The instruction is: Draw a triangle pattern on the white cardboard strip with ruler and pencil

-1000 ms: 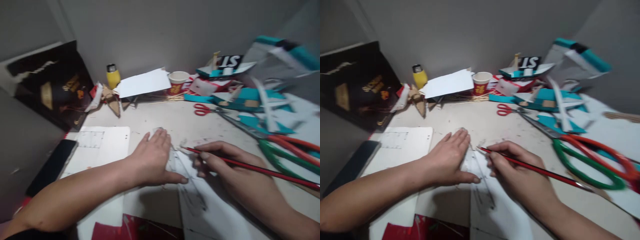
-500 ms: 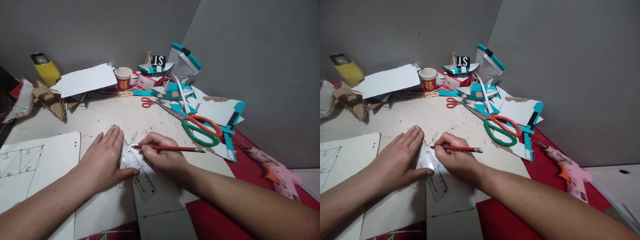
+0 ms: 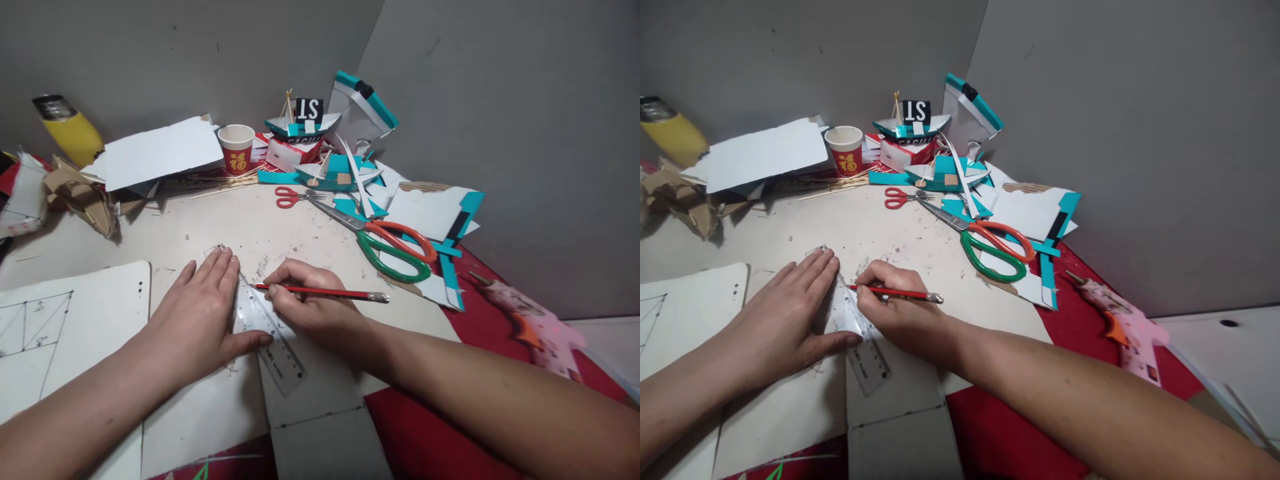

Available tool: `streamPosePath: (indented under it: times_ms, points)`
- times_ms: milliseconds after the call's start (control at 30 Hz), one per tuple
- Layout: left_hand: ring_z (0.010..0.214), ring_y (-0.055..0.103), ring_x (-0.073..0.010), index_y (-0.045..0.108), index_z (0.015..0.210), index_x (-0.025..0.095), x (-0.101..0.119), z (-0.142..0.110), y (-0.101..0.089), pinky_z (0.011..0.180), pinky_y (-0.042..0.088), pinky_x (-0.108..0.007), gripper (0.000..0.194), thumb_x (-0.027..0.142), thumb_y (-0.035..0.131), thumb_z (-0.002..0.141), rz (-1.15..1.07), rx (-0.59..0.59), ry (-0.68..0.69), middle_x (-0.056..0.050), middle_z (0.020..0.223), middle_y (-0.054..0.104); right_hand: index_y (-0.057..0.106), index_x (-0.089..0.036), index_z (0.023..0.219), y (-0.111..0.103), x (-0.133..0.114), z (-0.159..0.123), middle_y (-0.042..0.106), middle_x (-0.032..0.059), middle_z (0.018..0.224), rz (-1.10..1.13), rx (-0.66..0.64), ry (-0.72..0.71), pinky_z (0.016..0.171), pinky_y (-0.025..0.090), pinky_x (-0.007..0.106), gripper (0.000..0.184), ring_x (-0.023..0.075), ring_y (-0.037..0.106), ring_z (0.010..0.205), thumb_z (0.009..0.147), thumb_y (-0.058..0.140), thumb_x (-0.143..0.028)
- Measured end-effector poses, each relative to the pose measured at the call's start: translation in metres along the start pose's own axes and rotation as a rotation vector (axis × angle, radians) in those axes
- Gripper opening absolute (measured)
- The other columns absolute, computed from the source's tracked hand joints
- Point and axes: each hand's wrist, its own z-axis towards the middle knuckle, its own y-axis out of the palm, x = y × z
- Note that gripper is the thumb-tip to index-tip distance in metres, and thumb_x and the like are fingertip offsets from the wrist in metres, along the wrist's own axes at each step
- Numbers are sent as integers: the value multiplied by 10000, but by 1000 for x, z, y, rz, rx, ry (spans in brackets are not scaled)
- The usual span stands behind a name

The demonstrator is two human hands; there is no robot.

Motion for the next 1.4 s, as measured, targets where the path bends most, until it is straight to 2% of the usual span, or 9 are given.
streamPosePath:
  times_ms: [467, 1000, 1400]
  points:
    - [1495, 194, -360, 290, 1523, 4, 0, -1, -1, 1171, 273, -550, 1086, 760, 509, 775, 25, 5, 5, -213, 1596, 237, 627, -168, 811, -2, 0, 0, 609, -48, 704, -25, -26, -15, 593, 398, 208, 86, 73, 500, 623, 833, 550, -136]
    - [1492, 200, -362, 309, 1513, -8, -1, 1, -1, 1164, 287, -551, 1086, 768, 490, 775, 40, 14, 21, -222, 1591, 242, 616, -165, 777, -3, -1, 2, 596, -42, 685, 2, -27, -10, 599, 398, 215, 92, 82, 514, 642, 816, 546, -119]
    - [1494, 194, -361, 296, 1516, -11, 1, 0, -2, 1167, 274, -554, 1081, 754, 495, 779, 35, 2, 12, -225, 1593, 227, 590, -168, 724, -6, 0, 1, 558, -50, 632, 42, -30, 38, 549, 382, 220, 92, 82, 465, 583, 779, 536, -119]
